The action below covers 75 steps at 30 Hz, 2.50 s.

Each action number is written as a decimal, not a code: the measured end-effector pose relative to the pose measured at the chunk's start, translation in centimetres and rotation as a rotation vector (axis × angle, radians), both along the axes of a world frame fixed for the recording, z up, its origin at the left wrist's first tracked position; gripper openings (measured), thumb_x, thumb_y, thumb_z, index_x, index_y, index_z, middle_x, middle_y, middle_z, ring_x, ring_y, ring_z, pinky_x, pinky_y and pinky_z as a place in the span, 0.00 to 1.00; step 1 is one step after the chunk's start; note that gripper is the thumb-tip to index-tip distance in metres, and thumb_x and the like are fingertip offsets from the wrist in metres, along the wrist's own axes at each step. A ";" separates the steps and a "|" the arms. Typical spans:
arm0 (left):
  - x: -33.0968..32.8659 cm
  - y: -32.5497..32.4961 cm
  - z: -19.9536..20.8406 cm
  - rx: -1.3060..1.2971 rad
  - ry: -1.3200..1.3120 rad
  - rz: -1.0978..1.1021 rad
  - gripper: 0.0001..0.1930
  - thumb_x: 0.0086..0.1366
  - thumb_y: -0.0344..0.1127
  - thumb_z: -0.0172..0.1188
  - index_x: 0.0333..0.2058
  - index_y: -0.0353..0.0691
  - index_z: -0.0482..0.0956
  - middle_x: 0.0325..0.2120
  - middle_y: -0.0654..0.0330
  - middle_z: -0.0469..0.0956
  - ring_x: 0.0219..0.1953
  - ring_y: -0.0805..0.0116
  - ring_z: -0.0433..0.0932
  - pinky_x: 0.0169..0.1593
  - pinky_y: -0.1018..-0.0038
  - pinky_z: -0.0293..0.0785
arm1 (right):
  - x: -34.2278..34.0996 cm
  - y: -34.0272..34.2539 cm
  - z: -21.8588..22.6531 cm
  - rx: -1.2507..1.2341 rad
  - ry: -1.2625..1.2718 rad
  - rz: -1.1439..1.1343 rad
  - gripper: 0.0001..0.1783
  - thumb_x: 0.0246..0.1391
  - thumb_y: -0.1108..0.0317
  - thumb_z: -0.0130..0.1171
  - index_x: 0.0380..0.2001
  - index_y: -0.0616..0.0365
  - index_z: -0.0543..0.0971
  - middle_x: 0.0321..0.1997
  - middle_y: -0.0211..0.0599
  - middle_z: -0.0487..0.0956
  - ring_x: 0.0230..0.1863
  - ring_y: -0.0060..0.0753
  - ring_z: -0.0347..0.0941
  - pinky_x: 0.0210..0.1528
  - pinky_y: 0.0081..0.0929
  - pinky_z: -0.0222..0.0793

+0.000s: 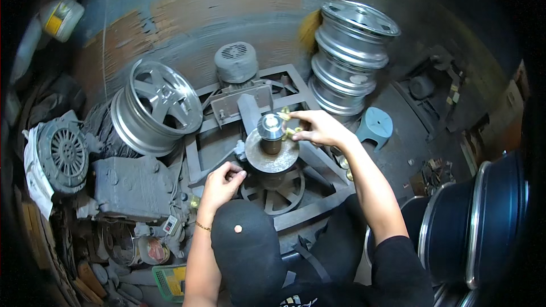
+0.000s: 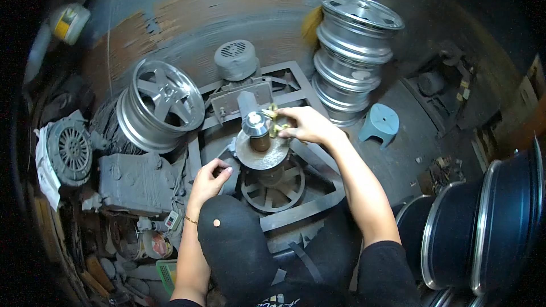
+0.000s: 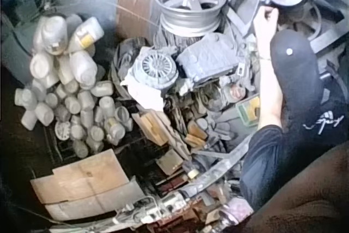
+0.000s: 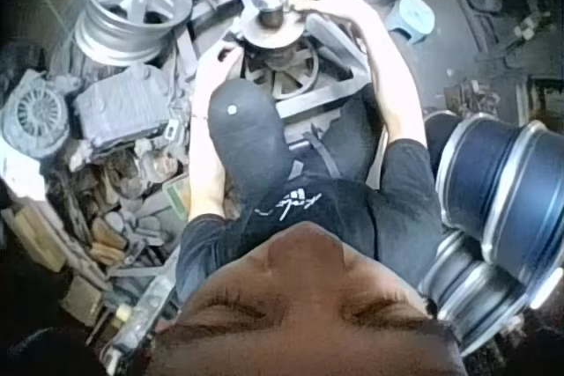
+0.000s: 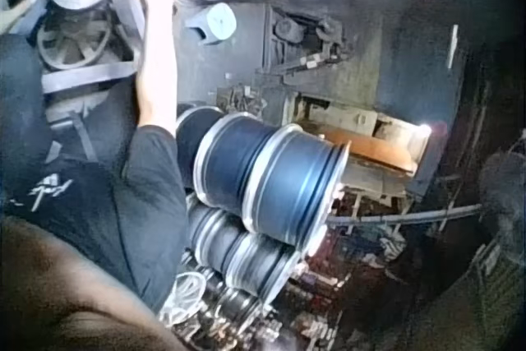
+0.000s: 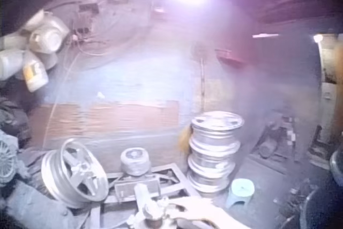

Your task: The person assembles small mechanical components on a bench-mounted machine. They place a metal cap onto a central spindle, wipe it with a white cloth, and then wrap a yellow tape around the spindle. The person handles the parts by hand and uses a cloth for cleaning.

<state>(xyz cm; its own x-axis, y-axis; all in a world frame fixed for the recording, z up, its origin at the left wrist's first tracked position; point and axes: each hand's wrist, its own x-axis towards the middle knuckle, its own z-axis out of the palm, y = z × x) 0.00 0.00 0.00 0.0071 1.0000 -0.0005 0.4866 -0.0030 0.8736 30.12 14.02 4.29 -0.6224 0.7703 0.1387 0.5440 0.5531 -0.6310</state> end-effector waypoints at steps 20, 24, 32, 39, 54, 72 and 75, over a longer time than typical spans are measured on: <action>-0.3 1.0 -1.7 -0.106 -0.112 -0.027 0.07 0.68 0.33 0.57 0.36 0.34 0.77 0.25 0.64 0.76 0.26 0.79 0.69 0.31 0.81 0.65 | -1.3 5.6 -1.8 -0.279 0.127 0.109 0.21 0.51 0.56 0.68 0.45 0.55 0.83 0.40 0.38 0.85 0.40 0.32 0.79 0.44 0.31 0.72; -1.0 0.8 -2.0 -0.103 -0.142 -0.023 0.08 0.69 0.34 0.58 0.38 0.34 0.77 0.26 0.64 0.76 0.26 0.79 0.70 0.30 0.81 0.66 | -0.4 9.0 -0.3 -0.330 0.117 0.169 0.21 0.50 0.57 0.69 0.46 0.54 0.84 0.39 0.34 0.85 0.40 0.28 0.79 0.45 0.29 0.73; -1.9 0.8 -3.0 -0.089 -0.081 -0.002 0.08 0.68 0.33 0.58 0.39 0.34 0.77 0.26 0.63 0.76 0.25 0.78 0.69 0.30 0.79 0.66 | -14.7 0.5 7.4 0.627 -0.171 0.066 0.07 0.33 0.66 0.63 0.18 0.57 0.83 0.18 0.46 0.79 0.23 0.46 0.80 0.26 0.40 0.75; -2.1 -0.3 -2.9 0.075 -0.243 -0.077 0.06 0.65 0.29 0.59 0.36 0.31 0.78 0.27 0.65 0.76 0.30 0.77 0.71 0.35 0.79 0.69 | -7.6 -12.9 3.4 0.405 0.265 0.301 0.11 0.46 0.65 0.61 0.32 0.59 0.79 0.30 0.41 0.75 0.38 0.47 0.75 0.41 0.37 0.74; 1.8 1.1 -1.5 0.138 -0.187 0.150 0.08 0.66 0.33 0.62 0.31 0.33 0.78 0.20 0.68 0.75 0.23 0.83 0.69 0.29 0.81 0.68 | 4.6 10.3 -2.1 -0.225 1.120 -0.787 0.11 0.57 0.67 0.58 0.34 0.65 0.80 0.28 0.36 0.79 0.25 0.27 0.74 0.26 0.27 0.70; 0.6 1.0 -3.2 0.050 -0.200 0.160 0.09 0.65 0.35 0.63 0.32 0.34 0.78 0.21 0.67 0.74 0.23 0.80 0.69 0.29 0.79 0.67 | -19.4 -17.1 9.2 0.044 0.927 0.387 0.08 0.55 0.68 0.60 0.34 0.61 0.74 0.29 0.41 0.71 0.32 0.48 0.74 0.33 0.42 0.68; 0.5 1.0 -2.8 0.119 -0.146 0.175 0.09 0.67 0.36 0.61 0.33 0.34 0.78 0.21 0.65 0.76 0.22 0.79 0.71 0.28 0.79 0.68 | -11.2 -18.7 8.1 -0.073 0.896 0.347 0.10 0.56 0.68 0.61 0.37 0.63 0.76 0.32 0.42 0.75 0.32 0.44 0.76 0.36 0.37 0.70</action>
<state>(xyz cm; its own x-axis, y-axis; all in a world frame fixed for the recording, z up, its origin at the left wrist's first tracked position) 0.52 0.95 -2.76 -0.1743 0.9790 0.1052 0.3571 -0.0368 0.9334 18.91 -4.66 12.41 -0.5035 0.5887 0.6324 -0.3431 0.5356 -0.7717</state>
